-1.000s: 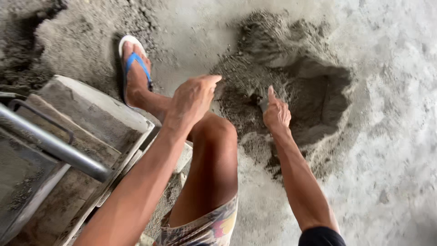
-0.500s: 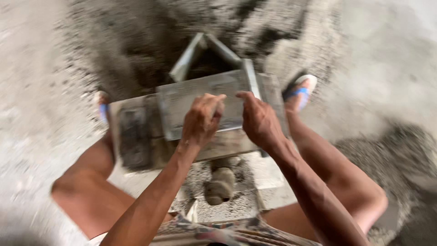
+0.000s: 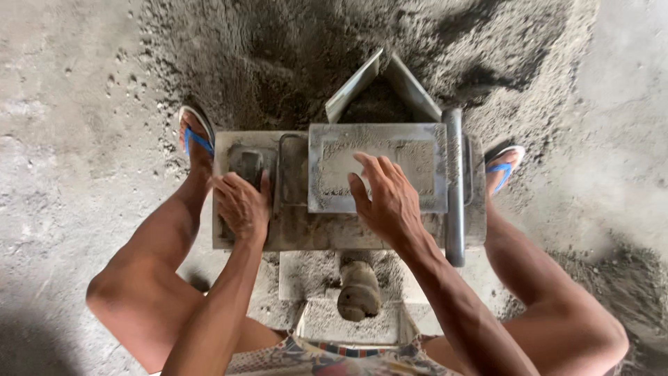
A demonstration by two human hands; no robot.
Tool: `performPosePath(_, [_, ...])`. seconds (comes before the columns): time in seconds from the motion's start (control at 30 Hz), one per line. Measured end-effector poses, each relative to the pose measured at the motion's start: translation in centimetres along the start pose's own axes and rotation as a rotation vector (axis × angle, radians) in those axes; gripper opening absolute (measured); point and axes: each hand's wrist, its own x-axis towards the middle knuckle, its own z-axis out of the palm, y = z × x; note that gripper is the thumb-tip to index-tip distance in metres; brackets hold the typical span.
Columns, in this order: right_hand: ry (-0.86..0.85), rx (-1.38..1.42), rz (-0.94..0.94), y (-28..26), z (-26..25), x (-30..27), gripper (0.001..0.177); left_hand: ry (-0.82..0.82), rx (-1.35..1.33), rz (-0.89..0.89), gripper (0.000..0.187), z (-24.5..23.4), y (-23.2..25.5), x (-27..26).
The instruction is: The person fills a rectangular metal mold with wet concrete using a trowel and their hands. They then use a metal roller to compact the concrete within the mold, followed by scraping the surface flat with a straight edge. Finally, the person lifts the mold and flips it over to release the formed concrete block onto a stack of similar blocks.
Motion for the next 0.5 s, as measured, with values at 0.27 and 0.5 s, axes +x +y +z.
performPosePath(0.27, [0.179, 0.118, 0.594, 14.1, -6.2, -7.4, 0.032, 0.086, -0.127, 0.214, 0.054, -2.6, -2.8, 1.7])
performPosePath(0.5, [0.039, 0.866, 1.077, 15.5, 0.0, -6.8, 0.053, 0.002, -0.542, 1.014, 0.052, -7.2, 8.6, 2.9])
